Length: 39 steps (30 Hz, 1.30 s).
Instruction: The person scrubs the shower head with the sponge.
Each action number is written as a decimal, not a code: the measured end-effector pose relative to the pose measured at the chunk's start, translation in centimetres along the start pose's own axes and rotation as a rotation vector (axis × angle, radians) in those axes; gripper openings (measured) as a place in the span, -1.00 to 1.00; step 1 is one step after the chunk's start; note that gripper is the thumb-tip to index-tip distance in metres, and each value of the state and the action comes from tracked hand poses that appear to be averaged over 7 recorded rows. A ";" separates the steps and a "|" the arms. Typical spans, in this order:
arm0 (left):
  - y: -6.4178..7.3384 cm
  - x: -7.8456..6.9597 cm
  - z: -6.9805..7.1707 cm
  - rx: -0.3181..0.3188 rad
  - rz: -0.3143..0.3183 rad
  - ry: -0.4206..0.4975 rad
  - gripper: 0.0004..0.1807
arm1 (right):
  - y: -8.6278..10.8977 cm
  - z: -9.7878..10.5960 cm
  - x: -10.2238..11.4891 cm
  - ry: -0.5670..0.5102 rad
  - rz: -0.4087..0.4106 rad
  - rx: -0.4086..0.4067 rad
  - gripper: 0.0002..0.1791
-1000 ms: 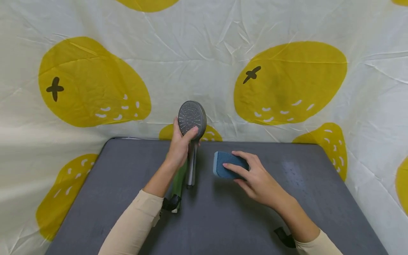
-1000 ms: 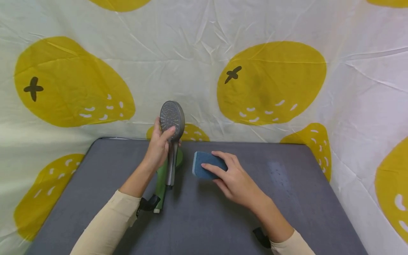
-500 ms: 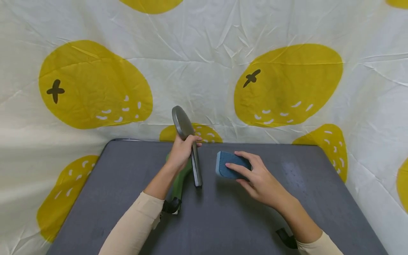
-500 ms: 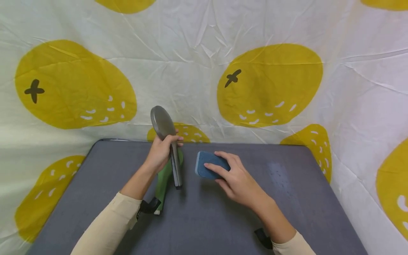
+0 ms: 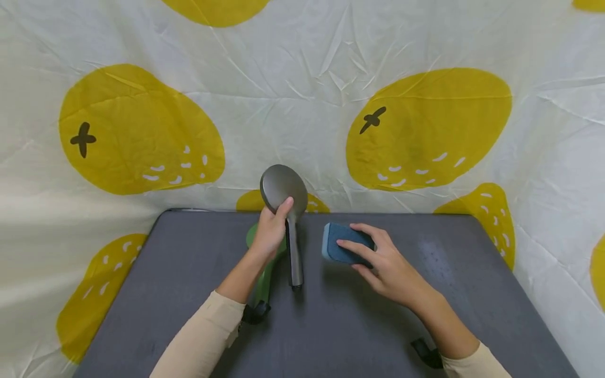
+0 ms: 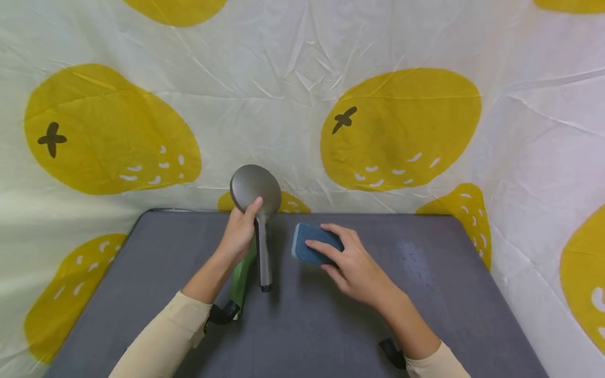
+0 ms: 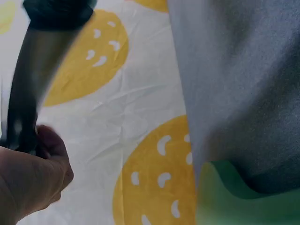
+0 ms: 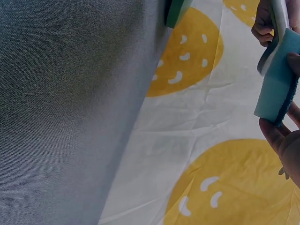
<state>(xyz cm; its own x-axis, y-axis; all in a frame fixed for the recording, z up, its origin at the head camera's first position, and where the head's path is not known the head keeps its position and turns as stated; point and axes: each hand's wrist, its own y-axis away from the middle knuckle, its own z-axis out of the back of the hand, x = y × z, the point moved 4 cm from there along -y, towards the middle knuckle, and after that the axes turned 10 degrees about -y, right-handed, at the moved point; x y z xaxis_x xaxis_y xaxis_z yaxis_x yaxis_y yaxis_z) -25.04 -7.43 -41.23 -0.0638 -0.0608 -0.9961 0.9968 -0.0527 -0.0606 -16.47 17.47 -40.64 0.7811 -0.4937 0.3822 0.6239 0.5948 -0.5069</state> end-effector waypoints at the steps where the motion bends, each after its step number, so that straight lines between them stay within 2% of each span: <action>1: 0.0 0.1 0.0 -0.003 0.002 0.008 -0.45 | 0.0 0.0 -0.1 -0.003 -0.001 -0.004 -0.28; 9: -0.1 0.6 0.1 0.014 0.032 0.071 -0.45 | -0.2 0.2 -0.6 -0.009 -0.018 -0.007 -0.26; 11: 0.0 0.6 -0.1 0.035 0.046 0.104 -0.44 | -0.3 0.4 -0.6 -0.004 -0.017 -0.011 -0.26; 17: 0.6 0.2 -0.6 0.169 0.071 0.280 -0.42 | -1.7 1.0 -0.9 -0.020 0.009 -0.044 -0.27; 21: 0.9 0.1 -0.9 0.273 0.036 0.348 -0.40 | -3.4 1.4 -1.3 -0.021 0.028 -0.067 -0.24; 25: 1.1 0.0 -1.1 0.341 0.008 0.346 -0.39 | -5.4 1.7 -1.8 -0.016 0.017 -0.054 -0.24; 32: 1.3 -0.1 -1.5 0.398 0.004 0.284 -0.33 | -7.9 1.7 -1.6 0.047 0.045 0.009 -0.28; 35: 1.3 -0.1 -1.6 0.396 0.015 0.287 -0.35 | -8.1 1.5 -0.8 0.089 0.090 0.045 -0.31; 39: 1.4 -0.1 -1.6 0.340 0.025 0.267 -0.41 | -7.9 0.9 0.6 0.176 0.144 0.108 -0.31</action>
<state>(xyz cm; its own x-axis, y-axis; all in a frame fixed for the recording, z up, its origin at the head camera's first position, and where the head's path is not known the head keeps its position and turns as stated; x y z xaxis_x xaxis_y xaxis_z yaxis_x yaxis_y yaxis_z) -23.58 -5.96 -41.33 0.0200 0.1916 -0.9813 0.9224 -0.3822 -0.0558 -20.92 13.10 -35.73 0.8521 -0.4962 0.1662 0.5125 0.7268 -0.4573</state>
